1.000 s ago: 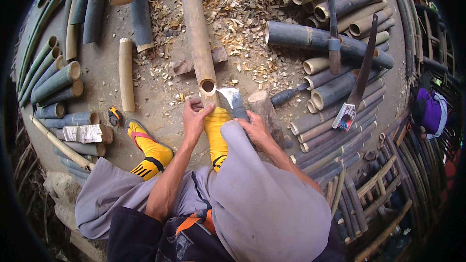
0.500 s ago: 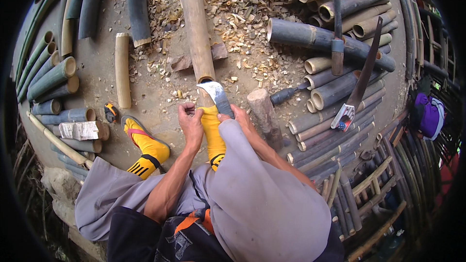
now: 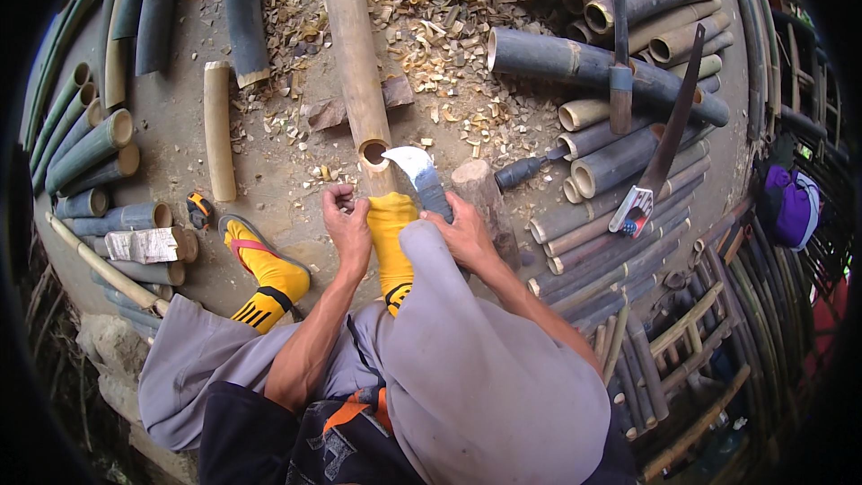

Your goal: The person sits on the ground and uses a knife and a wooden mallet to carve and shape bamboo pieces. They repeatedly strike the knife with the mallet to cut and smooth the bamboo, then switch to a chisel to refine the edges.

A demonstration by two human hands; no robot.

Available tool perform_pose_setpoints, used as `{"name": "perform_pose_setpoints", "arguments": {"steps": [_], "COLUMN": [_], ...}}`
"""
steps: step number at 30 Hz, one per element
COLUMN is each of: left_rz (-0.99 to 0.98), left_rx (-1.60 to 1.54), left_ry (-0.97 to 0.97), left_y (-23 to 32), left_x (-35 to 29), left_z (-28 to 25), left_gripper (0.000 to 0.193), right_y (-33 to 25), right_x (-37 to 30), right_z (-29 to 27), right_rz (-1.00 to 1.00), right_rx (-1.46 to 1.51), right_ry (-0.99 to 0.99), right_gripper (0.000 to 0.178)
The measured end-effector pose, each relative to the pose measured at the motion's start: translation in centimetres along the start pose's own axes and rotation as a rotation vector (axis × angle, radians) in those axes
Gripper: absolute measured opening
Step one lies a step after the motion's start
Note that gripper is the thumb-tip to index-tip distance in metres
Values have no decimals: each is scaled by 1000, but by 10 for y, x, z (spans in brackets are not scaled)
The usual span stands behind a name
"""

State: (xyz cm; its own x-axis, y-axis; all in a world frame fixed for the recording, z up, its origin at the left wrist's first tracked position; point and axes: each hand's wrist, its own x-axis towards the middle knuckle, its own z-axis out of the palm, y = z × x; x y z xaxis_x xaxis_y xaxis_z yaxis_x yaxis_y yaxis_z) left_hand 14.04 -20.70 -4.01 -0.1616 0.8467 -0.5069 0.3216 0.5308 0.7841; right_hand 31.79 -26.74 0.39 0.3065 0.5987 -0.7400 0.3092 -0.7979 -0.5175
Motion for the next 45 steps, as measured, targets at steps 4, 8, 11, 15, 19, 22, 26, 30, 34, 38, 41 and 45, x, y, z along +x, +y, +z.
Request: {"name": "perform_pose_setpoints", "arguments": {"steps": [4, 8, 11, 15, 19, 22, 26, 30, 34, 38, 41, 45], "left_rz": [-263, -539, -637, -691, -861, -923, -917, -1033, -1168, -1175, -1072, -956], "left_rx": [-340, -441, -562, -874, -942, -1122, -1371, -1344, -1107, -709, -345, -61], "left_ry": [-115, -410, -729, -965, -890, -753, -638, -552, -537, -589, -670, -690], "left_y": [22, 52, 75, 64, 57, 47, 51, 63, 70, 72, 74, 74], "left_x": [1, 1, -6, -10, 1, 4, -3, -4, 3, 22, 39, 49], "left_z": [-5, -8, -2, 2, 13, 34, 66, 57, 36, 19, 12, 11], "left_gripper": [22, 31, 47, 56, 50, 45, 47, 47, 44, 35, 29, 26], "right_y": [-18, -23, -53, -49, -52, -68, -94, -99, -97, -79, -63, -49], "right_x": [-6, -10, -21, -6, 19, 44, 69, 77, 70, 42, 15, 3], "right_z": [-4, -21, -36, -43, -57, -67, -90, -86, -71, -46, -9, 25], "right_rz": [81, 93, -16, -706, -771, -868, -1098, -1027, -856, -590, -325, -268], "right_rx": [168, 178, 72, -223, -622, -1001, -1263, -1247, -1088, -848, -386, -189], "right_ry": [-62, -100, -75, -112, -293, -330, -355, -518, -558, -502, -378, -195], "right_gripper": [62, 56, 56, 65, 77, 63, 53, 52, 49, 53, 54, 50]}}
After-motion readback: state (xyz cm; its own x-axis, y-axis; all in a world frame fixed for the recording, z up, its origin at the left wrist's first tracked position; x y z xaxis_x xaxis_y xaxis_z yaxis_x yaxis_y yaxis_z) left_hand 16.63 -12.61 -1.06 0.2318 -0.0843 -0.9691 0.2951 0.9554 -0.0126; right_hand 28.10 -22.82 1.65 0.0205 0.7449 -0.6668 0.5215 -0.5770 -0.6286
